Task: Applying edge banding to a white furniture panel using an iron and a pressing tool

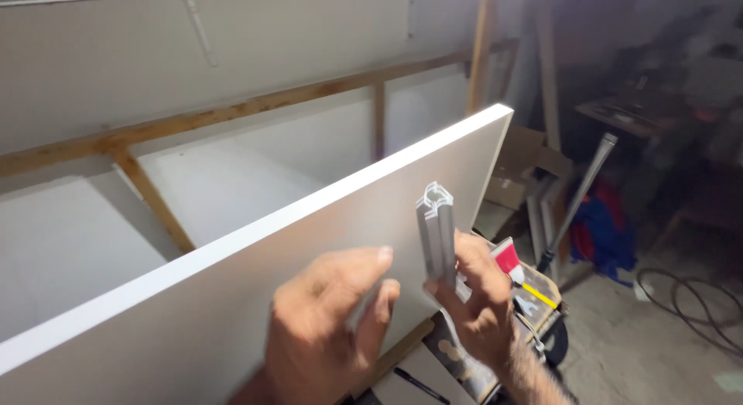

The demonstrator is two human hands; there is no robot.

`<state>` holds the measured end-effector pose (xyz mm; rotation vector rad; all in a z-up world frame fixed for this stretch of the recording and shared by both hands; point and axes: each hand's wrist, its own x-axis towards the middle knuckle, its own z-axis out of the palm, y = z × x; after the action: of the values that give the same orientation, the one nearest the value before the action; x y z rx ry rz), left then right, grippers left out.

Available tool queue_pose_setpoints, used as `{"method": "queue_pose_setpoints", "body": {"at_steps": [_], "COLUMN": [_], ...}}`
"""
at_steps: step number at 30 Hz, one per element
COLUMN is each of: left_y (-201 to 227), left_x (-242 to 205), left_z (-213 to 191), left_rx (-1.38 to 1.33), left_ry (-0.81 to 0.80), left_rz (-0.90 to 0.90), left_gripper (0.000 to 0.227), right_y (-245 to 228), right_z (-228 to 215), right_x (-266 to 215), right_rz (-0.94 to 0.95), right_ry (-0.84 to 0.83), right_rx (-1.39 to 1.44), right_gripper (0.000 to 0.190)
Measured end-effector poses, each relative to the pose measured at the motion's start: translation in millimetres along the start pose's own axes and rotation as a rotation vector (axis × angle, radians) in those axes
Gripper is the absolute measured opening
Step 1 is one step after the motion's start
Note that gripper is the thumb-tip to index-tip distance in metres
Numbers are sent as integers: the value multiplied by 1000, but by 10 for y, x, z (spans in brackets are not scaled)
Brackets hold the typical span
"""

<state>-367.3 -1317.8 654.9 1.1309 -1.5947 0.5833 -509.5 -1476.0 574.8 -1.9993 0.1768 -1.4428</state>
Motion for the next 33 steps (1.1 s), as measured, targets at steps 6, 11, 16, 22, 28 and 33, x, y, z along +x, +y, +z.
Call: {"method": "queue_pose_setpoints", "body": {"at_steps": [6, 11, 16, 22, 28, 33], "left_y": [-246, -620, -599, -615, -448, -541], "left_x": [1140, 1642, 1659, 1549, 1458, 1213], "left_z": [216, 422, 403, 437, 416, 389], "left_rx": [253, 189, 136, 191, 193, 291], "left_ry": [60, -112, -134, -99, -204, -246], "left_rz": [84, -86, -245, -298, -330, -255], "left_gripper": [45, 36, 32, 30, 21, 20], "right_y": [49, 241, 329, 370, 469, 570], "right_z": [-161, -142, -119, -141, -142, -107], "right_x": [839, 1162, 1125, 1050, 827, 611], "right_rz": [-233, -463, -472, -453, -419, -396], "right_ry": [125, 229, 243, 213, 177, 137], "right_rx": [-188, -362, -278, -217, -215, -199], "right_gripper": [48, 40, 39, 37, 43, 46]}}
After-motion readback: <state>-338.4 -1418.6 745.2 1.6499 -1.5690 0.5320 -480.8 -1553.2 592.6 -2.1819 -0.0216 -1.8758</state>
